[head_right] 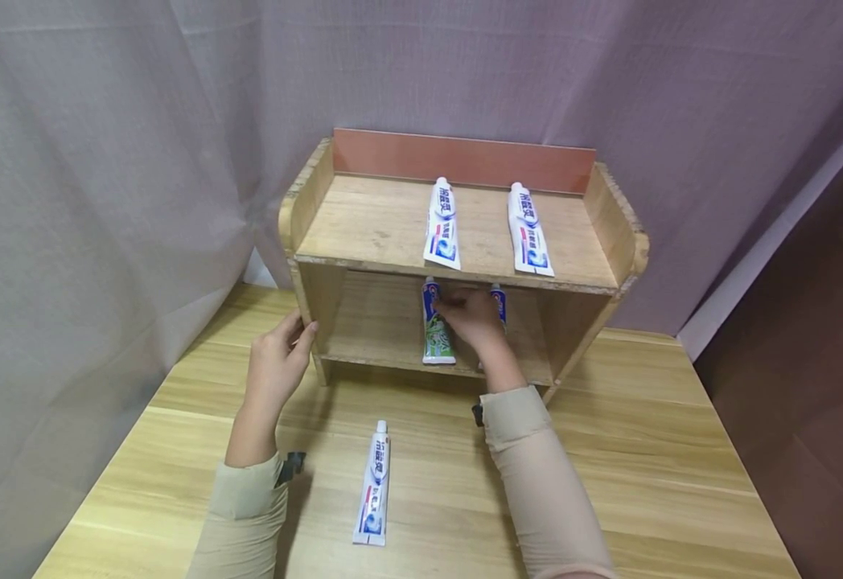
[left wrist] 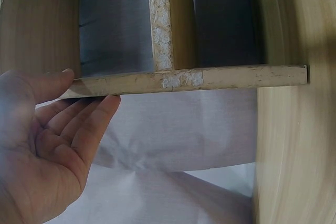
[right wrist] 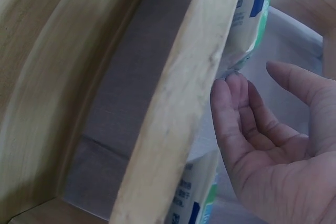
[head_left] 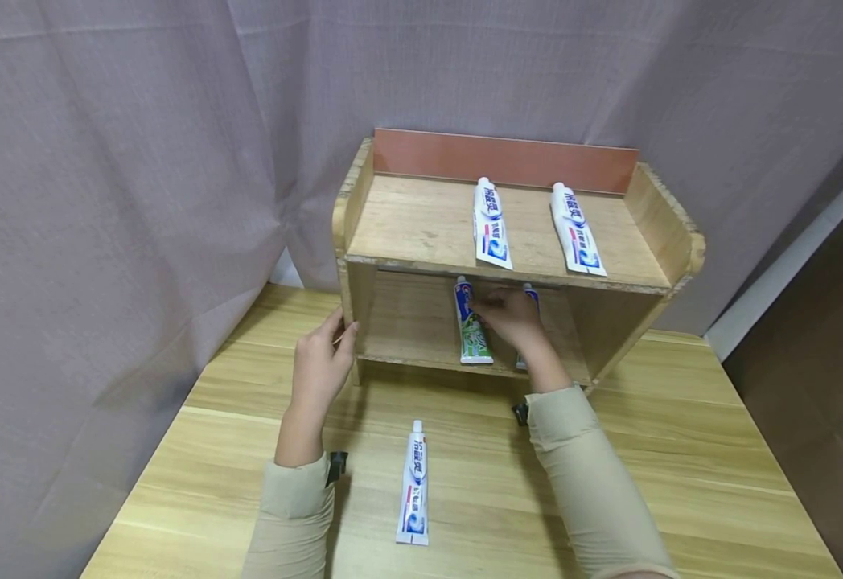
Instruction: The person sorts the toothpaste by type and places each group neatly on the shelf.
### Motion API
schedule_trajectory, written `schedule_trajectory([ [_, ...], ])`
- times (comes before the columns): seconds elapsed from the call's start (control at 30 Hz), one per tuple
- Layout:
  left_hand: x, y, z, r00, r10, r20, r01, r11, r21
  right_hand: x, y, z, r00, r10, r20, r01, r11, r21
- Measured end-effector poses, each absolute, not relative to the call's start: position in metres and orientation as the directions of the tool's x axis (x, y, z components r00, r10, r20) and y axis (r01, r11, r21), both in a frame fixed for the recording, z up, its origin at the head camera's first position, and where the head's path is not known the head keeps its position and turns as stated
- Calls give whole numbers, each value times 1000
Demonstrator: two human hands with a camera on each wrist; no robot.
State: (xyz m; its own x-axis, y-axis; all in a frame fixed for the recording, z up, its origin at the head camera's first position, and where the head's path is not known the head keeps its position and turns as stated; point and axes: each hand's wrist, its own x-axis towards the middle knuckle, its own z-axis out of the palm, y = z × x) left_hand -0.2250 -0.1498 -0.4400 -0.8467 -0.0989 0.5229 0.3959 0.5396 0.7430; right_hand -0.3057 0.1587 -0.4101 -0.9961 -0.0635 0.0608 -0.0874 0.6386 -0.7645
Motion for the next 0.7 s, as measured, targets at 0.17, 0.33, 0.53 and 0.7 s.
schedule_trajectory([
  [0.17,-225,-150,-440,-847,-98,523,398,536,745,-302,158,-409,-994,-70,79,-105,646,-756],
  [0.33,-225,-150,-441,-851,-97,516,391,538,747,-296,155,-408,-992,-78,95,-123,624,-772],
  [0.53,-225,-150,-440,-854,-102,510,384,539,750,-287,153,-407,-990,-68,126,-140,635,-760],
  [0.7,-225,-150,-440,-855,-107,508,377,545,749,-278,151,-405,-987,-62,150,-155,636,-756],
])
